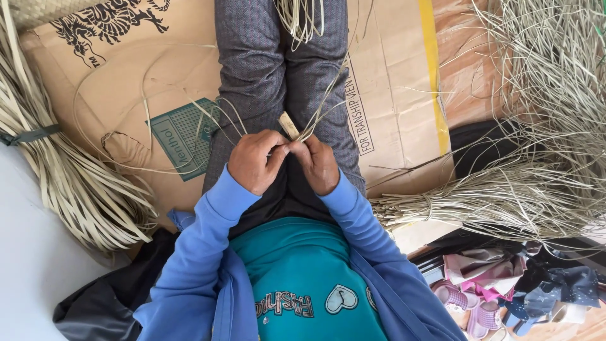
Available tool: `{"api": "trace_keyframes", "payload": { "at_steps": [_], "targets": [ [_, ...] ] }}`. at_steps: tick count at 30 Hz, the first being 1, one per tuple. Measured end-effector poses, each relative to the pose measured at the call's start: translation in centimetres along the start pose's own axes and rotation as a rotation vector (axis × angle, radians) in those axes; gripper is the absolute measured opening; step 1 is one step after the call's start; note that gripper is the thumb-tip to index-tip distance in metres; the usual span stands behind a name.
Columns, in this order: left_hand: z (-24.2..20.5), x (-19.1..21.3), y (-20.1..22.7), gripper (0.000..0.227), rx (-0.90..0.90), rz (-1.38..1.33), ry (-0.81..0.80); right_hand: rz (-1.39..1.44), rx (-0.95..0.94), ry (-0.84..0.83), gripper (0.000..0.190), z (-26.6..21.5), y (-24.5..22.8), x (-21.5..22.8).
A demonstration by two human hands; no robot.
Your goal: A person is weaving dried straw strands together to create a mat, using a small wooden stick as a guide and tool.
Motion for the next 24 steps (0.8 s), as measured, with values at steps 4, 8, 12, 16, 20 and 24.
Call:
{"api": "trace_keyframes", "payload": {
  "at_steps": [4, 8, 12, 16, 20, 24],
  "targets": [
    [-0.1, 0.4, 0.5, 0.005, 0.107, -0.054, 0.041, -0.201, -0.213, -0.244, 0.049, -2.1, 3.1, 2.3],
    [-0.3, 0.9, 0.8, 0.007, 0.178, -0.095, 0.113, -0.013, -0.182, -0.546, 0.027, -3.7, 1.1, 4.5],
    [0.1, 0.5, 1.7, 0.004, 0.189, -0.151, 0.107, 0.239, 0.264, -0.249, 0.04, -2.2, -5.2, 5.3],
    [0.3, 0.5, 3.1, 0.005, 0.195, -0.191, 0.065, 0.014, 0.338, -0.036, 0.046, -1.0, -3.6, 4.5],
    [0.3, 0.7, 3.5, 0.005, 0.169, -0.202, 0.043, -0.19, 0.403, 0.051, 0.042, -0.4, -2.7, 3.9],
    [0.1, 0.6, 3.1, 0.005, 0.147, -0.211, 0.007, -0.284, 0.437, 0.11, 0.041, -0.2, -2.0, 3.9]
  ]
}}
Point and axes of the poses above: each hand's wrist, its own z-axis towards the middle knuckle, its own x-axis out of the back of the hand, y = z × x, the point moved 2 cm from there along z, towards the middle knuckle, and after that the axes turned 13 degrees about -y, right-handed, at the moved point
